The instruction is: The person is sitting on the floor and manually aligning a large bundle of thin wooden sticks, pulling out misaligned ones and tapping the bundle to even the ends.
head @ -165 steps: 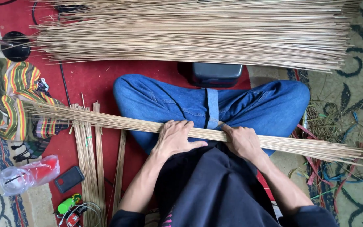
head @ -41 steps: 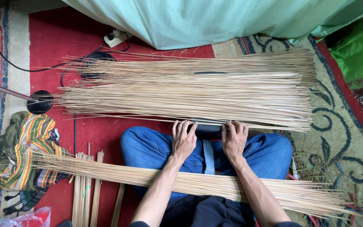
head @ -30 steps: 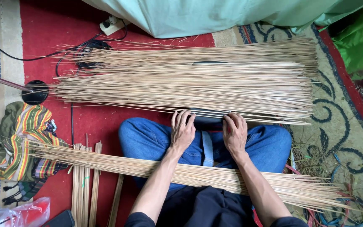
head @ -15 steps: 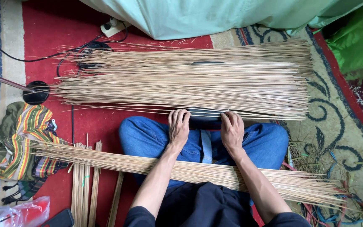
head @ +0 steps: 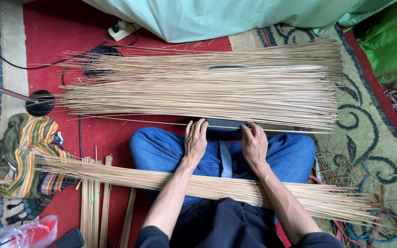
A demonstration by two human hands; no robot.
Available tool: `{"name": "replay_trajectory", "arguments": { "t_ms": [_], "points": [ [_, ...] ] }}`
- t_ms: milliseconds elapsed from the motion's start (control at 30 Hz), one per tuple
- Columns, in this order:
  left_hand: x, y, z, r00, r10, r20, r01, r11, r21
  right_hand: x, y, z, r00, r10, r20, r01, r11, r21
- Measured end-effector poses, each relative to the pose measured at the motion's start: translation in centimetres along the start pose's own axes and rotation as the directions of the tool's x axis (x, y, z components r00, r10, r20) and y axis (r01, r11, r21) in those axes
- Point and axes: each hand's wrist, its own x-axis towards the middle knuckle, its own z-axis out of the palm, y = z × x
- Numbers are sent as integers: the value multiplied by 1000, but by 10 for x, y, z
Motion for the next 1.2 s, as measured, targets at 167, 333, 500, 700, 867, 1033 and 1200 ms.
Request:
{"name": "replay_trajectory", "arguments": {
  "t_ms": [167,333,500,700,867,1033,1200],
  "points": [
    [2,-2,-19,996,36,87,-32,998,-46,-10,10,-3,994,52,95,-51,999,-13],
    [-7,5,-51,989,74,129,-63,994,-87,-12,-3,-33,942,134,307,-145,989,13],
    [-17,21,-94,989,137,48,-130,983,-129,6,-20,-78,679,116,725,-250,965,80],
    [-38,38,-127,988,150,37,-142,976,-168,34,-42,-124,421,-39,906,-419,878,232],
    [-46,48,-141,990,135,33,-126,975,-183,20,-48,-116,429,-48,902,-524,800,292],
    [-57,49,-145,993,111,34,-102,974,-201,-2,-47,-107,449,126,884,-688,681,252],
    [-60,55,-149,991,116,65,-97,964,-246,-22,-43,-96,514,245,822,-740,612,281]
  ]
}}
